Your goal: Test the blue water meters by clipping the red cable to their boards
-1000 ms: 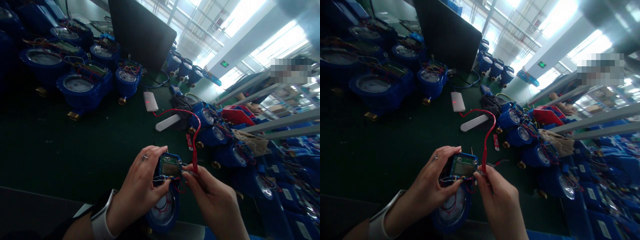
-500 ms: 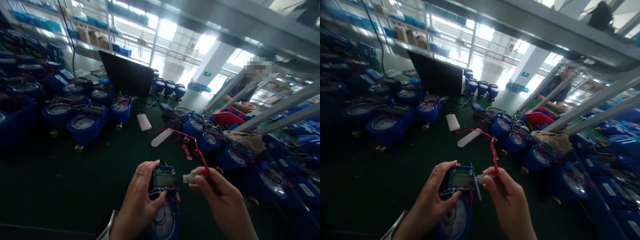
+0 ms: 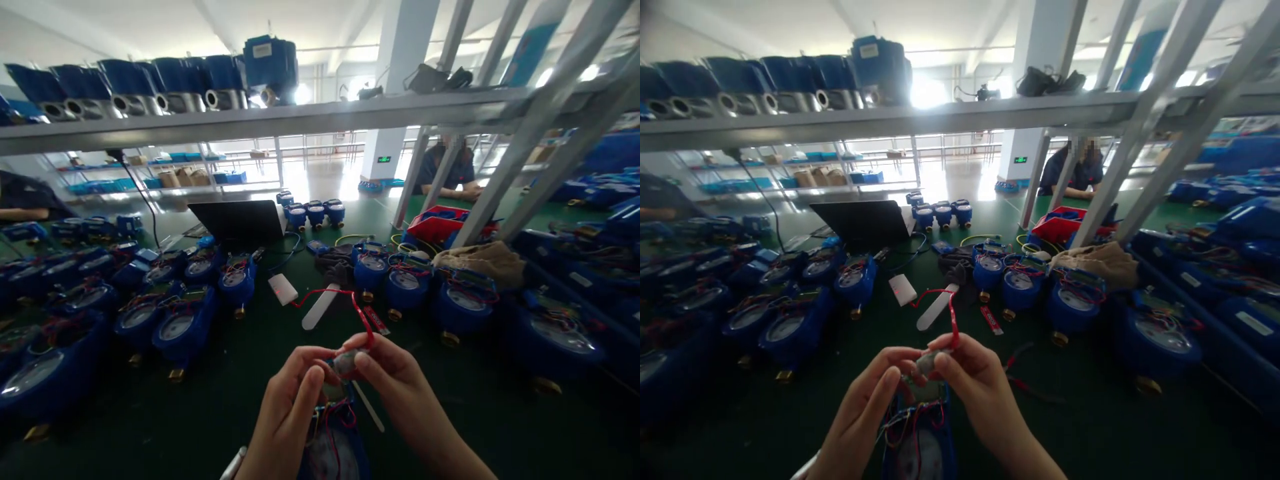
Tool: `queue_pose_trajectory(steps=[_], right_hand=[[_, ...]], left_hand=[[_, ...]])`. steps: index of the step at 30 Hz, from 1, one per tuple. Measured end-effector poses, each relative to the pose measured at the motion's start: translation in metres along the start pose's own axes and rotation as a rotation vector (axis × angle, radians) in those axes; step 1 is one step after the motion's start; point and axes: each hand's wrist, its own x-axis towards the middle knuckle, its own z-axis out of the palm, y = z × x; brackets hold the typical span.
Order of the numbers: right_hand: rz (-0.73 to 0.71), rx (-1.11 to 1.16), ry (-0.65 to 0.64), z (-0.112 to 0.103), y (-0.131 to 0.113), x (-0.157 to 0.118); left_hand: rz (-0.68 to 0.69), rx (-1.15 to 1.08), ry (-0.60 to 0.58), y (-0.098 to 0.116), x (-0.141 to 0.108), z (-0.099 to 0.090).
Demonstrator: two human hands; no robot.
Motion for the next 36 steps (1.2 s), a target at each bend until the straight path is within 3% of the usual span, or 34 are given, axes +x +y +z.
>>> queue_pose_trajectory(steps=[3, 8, 12, 20, 23, 27, 31, 36], right_hand=[[0.006, 0.018, 0.012, 0.002, -0.002, -0.001], [0.104, -0.094, 0.096, 0.001, 0.001, -0.003], [0.167, -0.032, 0.037, -0.002, 0.006, -0.006], [0.224, 0.093, -0.062, -0.003, 0.010, -0.002], [0.175, 0.164, -0.025, -0.002, 0.016, 0.000], [0.135, 0.133, 0.085, -0.010, 0.021, -0.001], [0.169, 0.083, 0.062, -0.020, 0.020, -0.003], [0.146, -0.148, 0.072, -0.028, 0.009, -0.006]], left_hand=[[-0.068, -0.083, -0.042, 0.002, 0.008, 0.007], [-0.116, 0.030, 0.003, -0.003, 0.007, 0.010], [-0.190, 0.035, 0.011, -0.003, 0.004, 0.010], [-0.176, -0.009, 0.002, -0.005, 0.003, 0.009], [-0.120, -0.029, 0.081, -0.007, 0.001, 0.009], [-0.008, 0.023, 0.343, -0.003, -0.004, 0.010], [0.042, 0.246, 0.497, -0.006, -0.008, -0.008], [0.105, 0.499, 0.580, -0.045, -0.016, -0.056]])
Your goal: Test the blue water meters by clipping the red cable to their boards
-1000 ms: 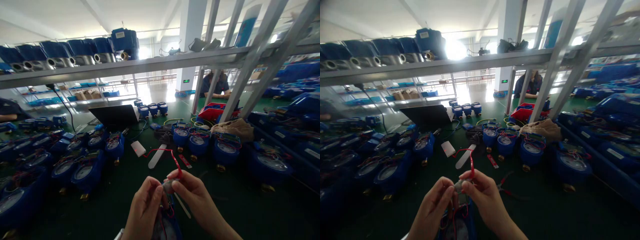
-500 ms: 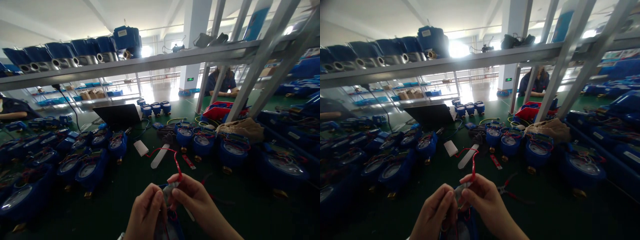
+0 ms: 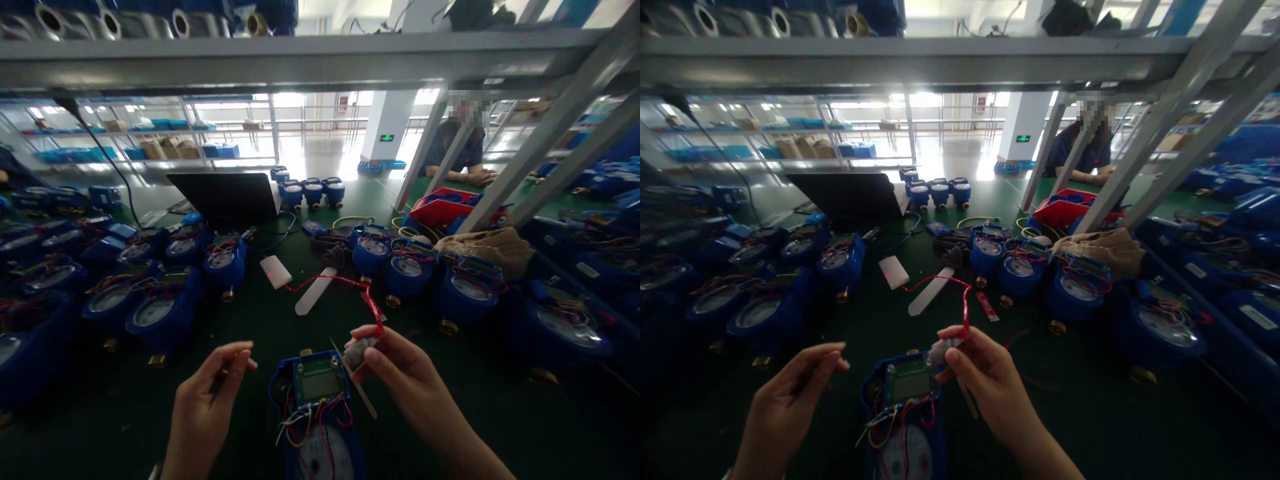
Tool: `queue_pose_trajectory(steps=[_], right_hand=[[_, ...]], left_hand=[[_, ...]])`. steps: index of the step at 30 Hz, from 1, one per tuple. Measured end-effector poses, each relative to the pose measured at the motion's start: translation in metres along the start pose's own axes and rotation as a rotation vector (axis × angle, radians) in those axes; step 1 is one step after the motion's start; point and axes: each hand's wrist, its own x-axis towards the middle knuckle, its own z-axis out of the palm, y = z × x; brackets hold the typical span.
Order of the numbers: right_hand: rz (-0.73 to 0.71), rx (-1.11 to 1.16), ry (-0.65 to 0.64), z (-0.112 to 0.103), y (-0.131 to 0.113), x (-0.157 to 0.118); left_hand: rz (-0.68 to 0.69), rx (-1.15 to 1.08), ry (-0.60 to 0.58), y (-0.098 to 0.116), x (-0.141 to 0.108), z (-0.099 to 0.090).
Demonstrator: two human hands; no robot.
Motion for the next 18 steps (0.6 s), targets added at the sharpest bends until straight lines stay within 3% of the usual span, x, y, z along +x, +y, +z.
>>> queue_pose_trajectory(steps=[1, 2, 4, 6, 9, 13, 15, 18], right_hand=[[-0.030, -0.077, 0.004, -0.002, -0.002, -0.001], [-0.048, -0.160, -0.001, -0.005, -0.005, -0.003], [-0.050, -0.319, -0.028, -0.009, -0.009, -0.007], [-0.042, -0.493, -0.062, -0.011, -0.013, -0.010], [-0.145, -0.705, -0.111, -0.009, -0.019, -0.013], [-0.203, -0.804, -0.163, -0.006, -0.023, -0.014], [-0.191, -0.837, -0.171, -0.005, -0.024, -0.014], [-0.163, -0.875, -0.182, -0.005, -0.023, -0.013]], left_hand=[[0.104, 0.036, -0.012, -0.010, -0.001, -0.003], [0.103, 0.057, 0.002, -0.016, -0.002, -0.005], [-0.022, 0.131, 0.017, -0.021, -0.006, -0.005], [0.021, 0.128, 0.033, -0.018, -0.009, -0.003], [0.177, 0.124, -0.060, -0.010, -0.011, 0.004], [0.267, 0.073, -0.071, -0.003, -0.016, 0.016], [0.285, 0.110, -0.166, 0.000, -0.020, 0.022], [0.192, 0.057, -0.342, 0.000, -0.025, 0.028]])
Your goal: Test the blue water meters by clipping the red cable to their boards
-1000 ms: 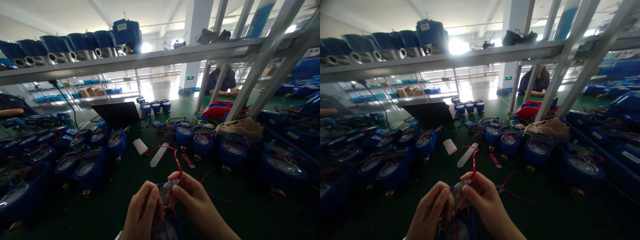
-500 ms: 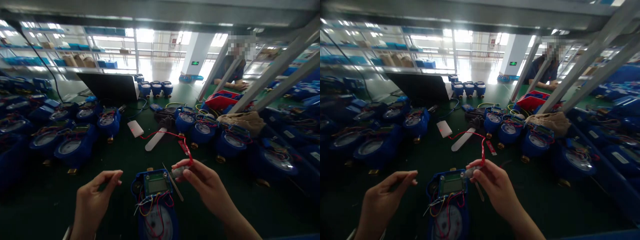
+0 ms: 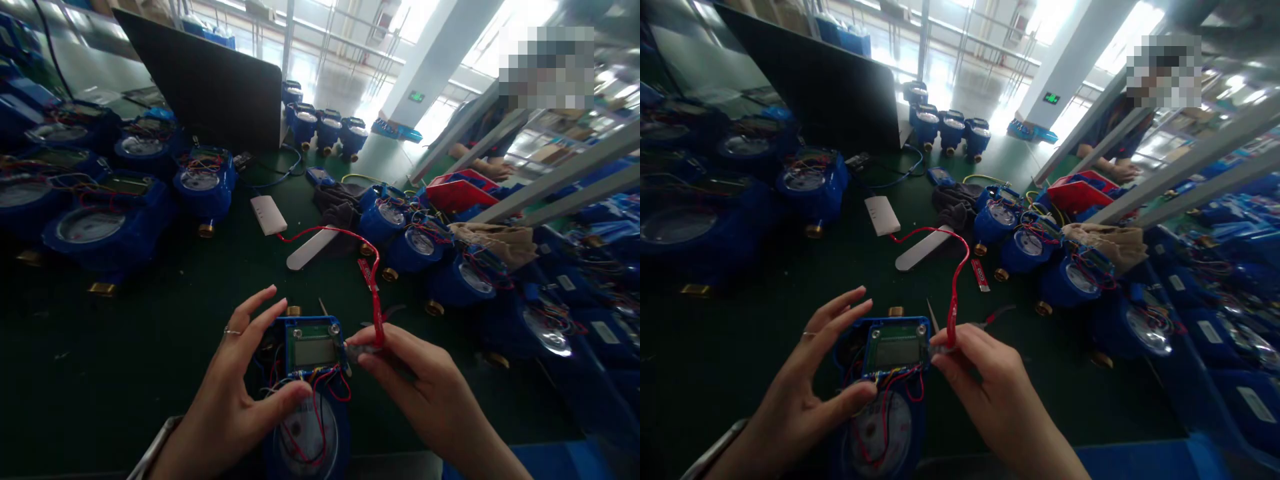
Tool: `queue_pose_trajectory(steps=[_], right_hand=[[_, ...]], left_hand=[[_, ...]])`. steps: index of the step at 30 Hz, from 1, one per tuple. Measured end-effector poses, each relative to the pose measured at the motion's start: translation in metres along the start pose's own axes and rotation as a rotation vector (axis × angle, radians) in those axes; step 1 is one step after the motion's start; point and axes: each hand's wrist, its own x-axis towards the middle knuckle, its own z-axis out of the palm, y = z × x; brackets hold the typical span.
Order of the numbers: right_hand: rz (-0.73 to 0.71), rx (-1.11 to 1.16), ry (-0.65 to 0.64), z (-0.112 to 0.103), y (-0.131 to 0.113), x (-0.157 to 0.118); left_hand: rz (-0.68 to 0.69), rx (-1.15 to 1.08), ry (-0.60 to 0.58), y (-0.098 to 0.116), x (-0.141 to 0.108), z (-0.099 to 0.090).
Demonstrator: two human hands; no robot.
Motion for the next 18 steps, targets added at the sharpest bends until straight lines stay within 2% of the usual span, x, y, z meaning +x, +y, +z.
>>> queue_pose_trajectory(steps=[3, 8, 18], right_hand=[[0.014, -0.028, -0.013, 0.000, 0.000, 0.000], [-0.009, -0.057, -0.008, 0.000, -0.002, 0.001], [-0.014, -0.089, 0.010, 0.003, -0.007, 0.002]], left_hand=[[-0.056, -0.086, -0.085, -0.003, -0.003, 0.004], [-0.088, -0.144, -0.136, -0.005, -0.004, 0.006], [-0.070, -0.222, -0.057, -0.004, -0.006, 0.015]])
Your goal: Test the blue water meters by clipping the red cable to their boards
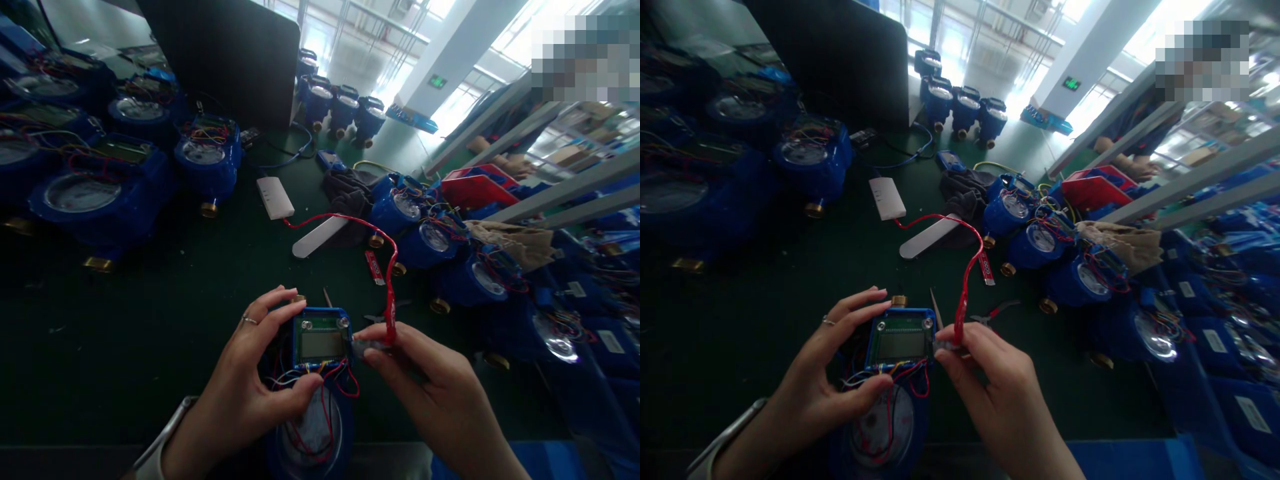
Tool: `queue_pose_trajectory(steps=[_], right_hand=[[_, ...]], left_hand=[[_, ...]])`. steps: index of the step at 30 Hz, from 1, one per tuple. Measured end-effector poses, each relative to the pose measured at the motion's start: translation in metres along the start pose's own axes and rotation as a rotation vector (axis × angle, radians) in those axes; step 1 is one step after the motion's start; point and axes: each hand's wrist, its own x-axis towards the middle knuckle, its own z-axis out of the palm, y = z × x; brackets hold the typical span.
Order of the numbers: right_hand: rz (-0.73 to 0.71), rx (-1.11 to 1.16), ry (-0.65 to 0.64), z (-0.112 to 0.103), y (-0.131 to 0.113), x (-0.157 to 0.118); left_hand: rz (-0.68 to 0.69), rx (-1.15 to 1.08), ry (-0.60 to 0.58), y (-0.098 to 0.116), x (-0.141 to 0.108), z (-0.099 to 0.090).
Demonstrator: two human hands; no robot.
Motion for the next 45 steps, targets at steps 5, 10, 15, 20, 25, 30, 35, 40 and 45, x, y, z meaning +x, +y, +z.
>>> queue_pose_trajectory(steps=[5, 10, 15, 20, 25, 30, 35, 40, 45], right_hand=[[0.029, -0.033, 0.022, 0.001, -0.003, -0.002], [0.023, -0.154, 0.053, 0.004, -0.005, -0.004], [0.015, -0.187, 0.098, 0.009, -0.009, -0.004], [0.037, -0.194, 0.072, 0.009, -0.007, -0.006], [0.041, -0.235, 0.056, 0.008, -0.005, -0.009], [0.018, -0.290, 0.065, 0.007, -0.008, -0.009], [0.008, -0.314, 0.035, 0.006, -0.009, -0.008], [0.081, -0.264, 0.073, 0.012, -0.005, -0.017], [0.133, -0.210, 0.098, 0.018, -0.004, -0.026]], left_hand=[[0.002, -0.079, 0.031, 0.001, 0.001, 0.002], [0.008, -0.133, 0.048, 0.002, 0.003, 0.005], [0.025, -0.140, 0.073, 0.002, 0.003, 0.006], [0.023, -0.144, 0.068, 0.002, 0.002, 0.005], [0.024, -0.149, 0.067, 0.001, 0.002, 0.006], [0.044, -0.160, 0.075, 0.000, 0.003, 0.008], [0.029, -0.169, 0.065, 0.000, 0.002, 0.008], [0.022, -0.178, 0.078, -0.001, 0.001, 0.007], [0.007, -0.184, 0.087, 0.000, -0.001, 0.006]])
